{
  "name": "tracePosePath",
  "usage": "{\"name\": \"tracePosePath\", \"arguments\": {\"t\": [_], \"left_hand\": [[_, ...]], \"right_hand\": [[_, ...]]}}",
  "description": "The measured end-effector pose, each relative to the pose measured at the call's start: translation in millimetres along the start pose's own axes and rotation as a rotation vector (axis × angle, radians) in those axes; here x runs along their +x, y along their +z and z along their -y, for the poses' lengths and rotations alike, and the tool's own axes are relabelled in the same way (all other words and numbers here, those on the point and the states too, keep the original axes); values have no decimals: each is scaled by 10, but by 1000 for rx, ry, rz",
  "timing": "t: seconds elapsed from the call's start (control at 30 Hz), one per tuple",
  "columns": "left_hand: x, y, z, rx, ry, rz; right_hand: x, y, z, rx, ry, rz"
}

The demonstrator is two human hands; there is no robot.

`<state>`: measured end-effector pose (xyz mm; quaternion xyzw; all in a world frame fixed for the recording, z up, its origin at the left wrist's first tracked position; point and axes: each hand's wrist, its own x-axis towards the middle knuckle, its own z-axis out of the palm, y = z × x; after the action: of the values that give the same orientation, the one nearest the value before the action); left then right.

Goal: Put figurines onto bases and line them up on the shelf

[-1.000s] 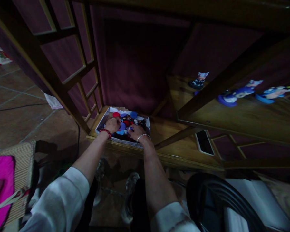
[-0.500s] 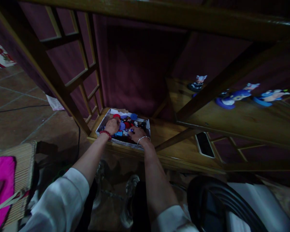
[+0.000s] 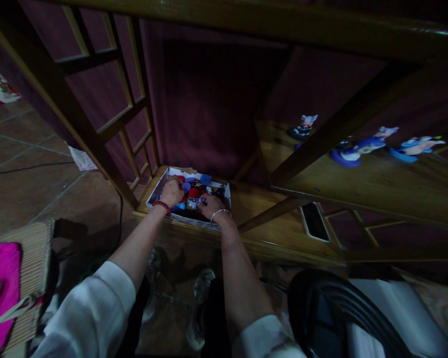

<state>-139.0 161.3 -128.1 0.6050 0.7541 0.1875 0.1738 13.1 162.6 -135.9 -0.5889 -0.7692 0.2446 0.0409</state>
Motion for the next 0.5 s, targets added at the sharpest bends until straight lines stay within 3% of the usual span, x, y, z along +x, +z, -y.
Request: {"name": "tracePosePath", "arguments": {"t": [0.5], "left_hand": [[-8,105,-23,-68,136,122]], "right_hand": [[-43,-38,13,-4,17,3]]}}
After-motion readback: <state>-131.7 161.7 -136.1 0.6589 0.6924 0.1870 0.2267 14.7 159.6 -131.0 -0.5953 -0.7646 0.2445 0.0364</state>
